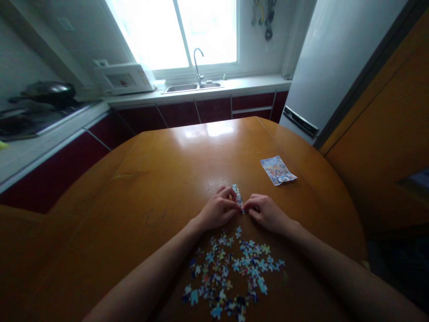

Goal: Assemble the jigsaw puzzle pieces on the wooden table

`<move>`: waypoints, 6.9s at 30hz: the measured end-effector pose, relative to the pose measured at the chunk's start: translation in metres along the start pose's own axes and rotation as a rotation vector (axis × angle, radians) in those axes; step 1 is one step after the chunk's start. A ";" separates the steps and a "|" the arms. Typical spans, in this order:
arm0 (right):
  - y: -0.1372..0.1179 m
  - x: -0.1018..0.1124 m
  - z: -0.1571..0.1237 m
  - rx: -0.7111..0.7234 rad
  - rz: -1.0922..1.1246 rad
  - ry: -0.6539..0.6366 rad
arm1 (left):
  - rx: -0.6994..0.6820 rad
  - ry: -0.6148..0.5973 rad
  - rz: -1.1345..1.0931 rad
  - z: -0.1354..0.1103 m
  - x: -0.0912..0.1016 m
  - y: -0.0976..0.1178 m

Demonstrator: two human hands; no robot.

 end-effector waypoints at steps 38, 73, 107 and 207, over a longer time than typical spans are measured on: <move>0.013 -0.001 0.003 -0.217 0.172 0.235 | 0.052 0.207 -0.043 0.001 0.000 -0.008; 0.001 -0.002 -0.001 -0.020 -0.050 -0.004 | 0.003 0.002 -0.017 0.001 0.001 -0.002; 0.003 -0.002 0.001 -0.045 -0.002 0.013 | 0.032 -0.006 -0.029 0.002 0.000 -0.005; 0.007 0.006 -0.004 -0.077 0.185 0.212 | 0.188 0.529 -0.245 0.003 0.002 -0.023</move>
Point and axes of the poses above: each hand's wrist, its own z-axis towards the middle knuckle, its own x-axis out of the back of the hand, y = z × x, the point moved 1 cm from there along z, towards the middle knuckle, and after that the axes turned 13 degrees about -z, right-handed, at the moved point
